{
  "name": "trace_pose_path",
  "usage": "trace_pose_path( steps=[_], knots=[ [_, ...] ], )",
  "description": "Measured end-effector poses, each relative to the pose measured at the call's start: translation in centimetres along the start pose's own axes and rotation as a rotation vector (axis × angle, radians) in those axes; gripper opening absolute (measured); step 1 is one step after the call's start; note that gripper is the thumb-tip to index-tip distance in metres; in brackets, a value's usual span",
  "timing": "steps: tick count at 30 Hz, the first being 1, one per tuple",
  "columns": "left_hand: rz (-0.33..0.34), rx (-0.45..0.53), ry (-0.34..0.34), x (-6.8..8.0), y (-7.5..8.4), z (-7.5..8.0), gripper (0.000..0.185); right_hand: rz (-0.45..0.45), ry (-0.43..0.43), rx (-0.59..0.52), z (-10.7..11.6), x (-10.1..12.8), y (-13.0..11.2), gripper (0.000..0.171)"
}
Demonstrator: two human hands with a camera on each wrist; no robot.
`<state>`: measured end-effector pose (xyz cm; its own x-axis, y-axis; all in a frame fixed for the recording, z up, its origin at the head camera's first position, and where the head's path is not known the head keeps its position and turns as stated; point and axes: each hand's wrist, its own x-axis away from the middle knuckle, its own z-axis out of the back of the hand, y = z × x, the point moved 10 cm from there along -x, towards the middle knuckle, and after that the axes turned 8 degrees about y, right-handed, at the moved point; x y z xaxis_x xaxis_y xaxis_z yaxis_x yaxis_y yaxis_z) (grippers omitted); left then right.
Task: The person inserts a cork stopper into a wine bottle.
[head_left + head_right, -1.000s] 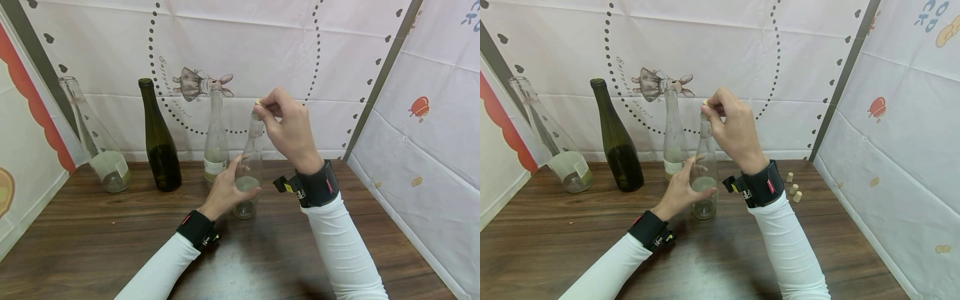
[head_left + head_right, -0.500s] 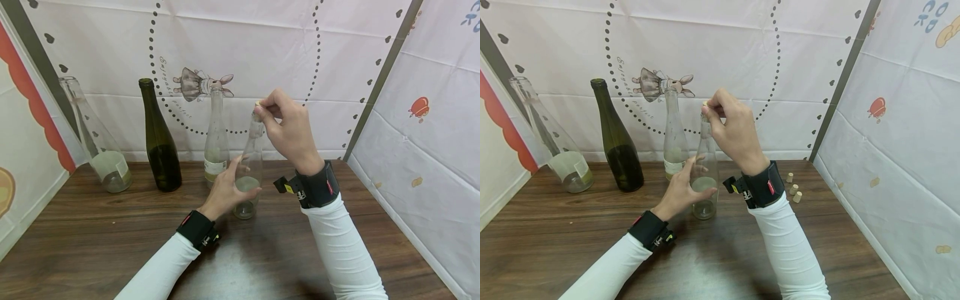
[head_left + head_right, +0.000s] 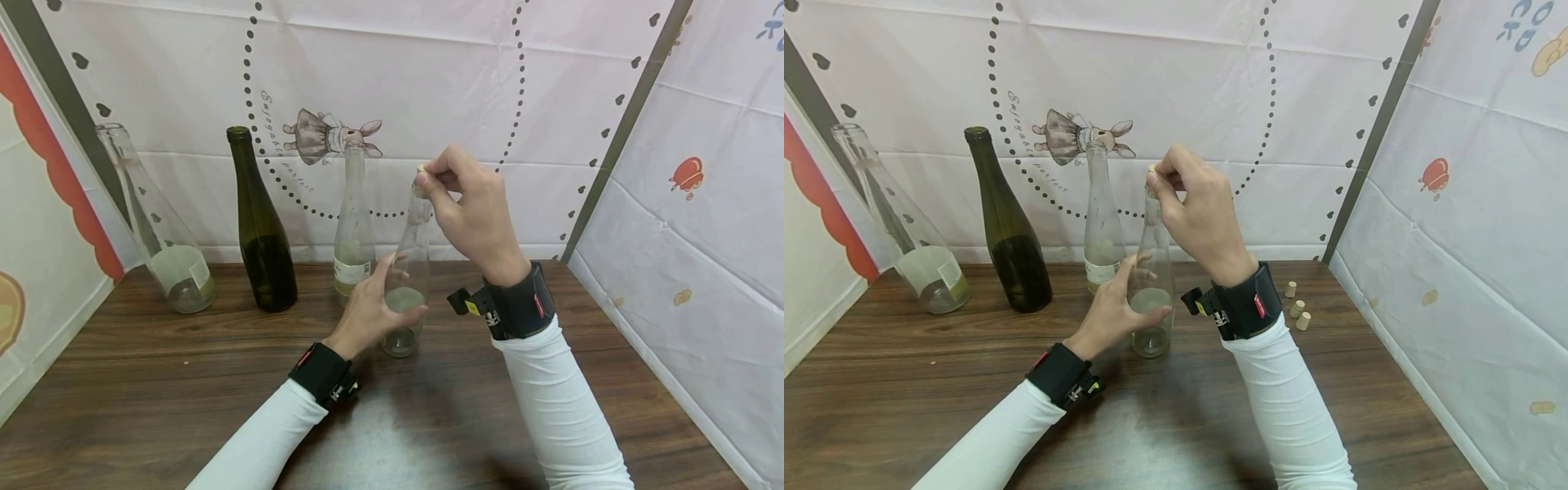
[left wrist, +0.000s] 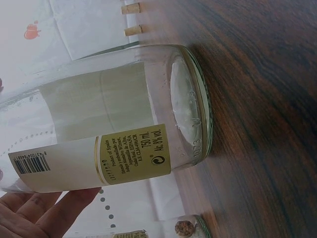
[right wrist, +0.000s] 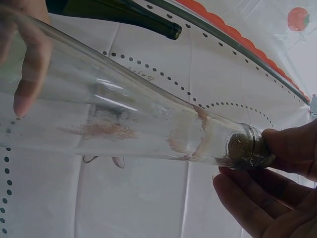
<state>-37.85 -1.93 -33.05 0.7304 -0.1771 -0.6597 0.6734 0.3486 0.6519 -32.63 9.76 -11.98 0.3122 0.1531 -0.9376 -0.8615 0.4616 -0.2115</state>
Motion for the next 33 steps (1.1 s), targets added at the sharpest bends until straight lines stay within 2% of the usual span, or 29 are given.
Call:
trace_pose_path(
  steps=[33],
  knots=[
    [-0.005,-0.023,0.002,-0.08,-0.09,0.02,0.092,-0.014,-0.036,-0.009,-0.23,-0.45,0.04,0.01]
  ],
)
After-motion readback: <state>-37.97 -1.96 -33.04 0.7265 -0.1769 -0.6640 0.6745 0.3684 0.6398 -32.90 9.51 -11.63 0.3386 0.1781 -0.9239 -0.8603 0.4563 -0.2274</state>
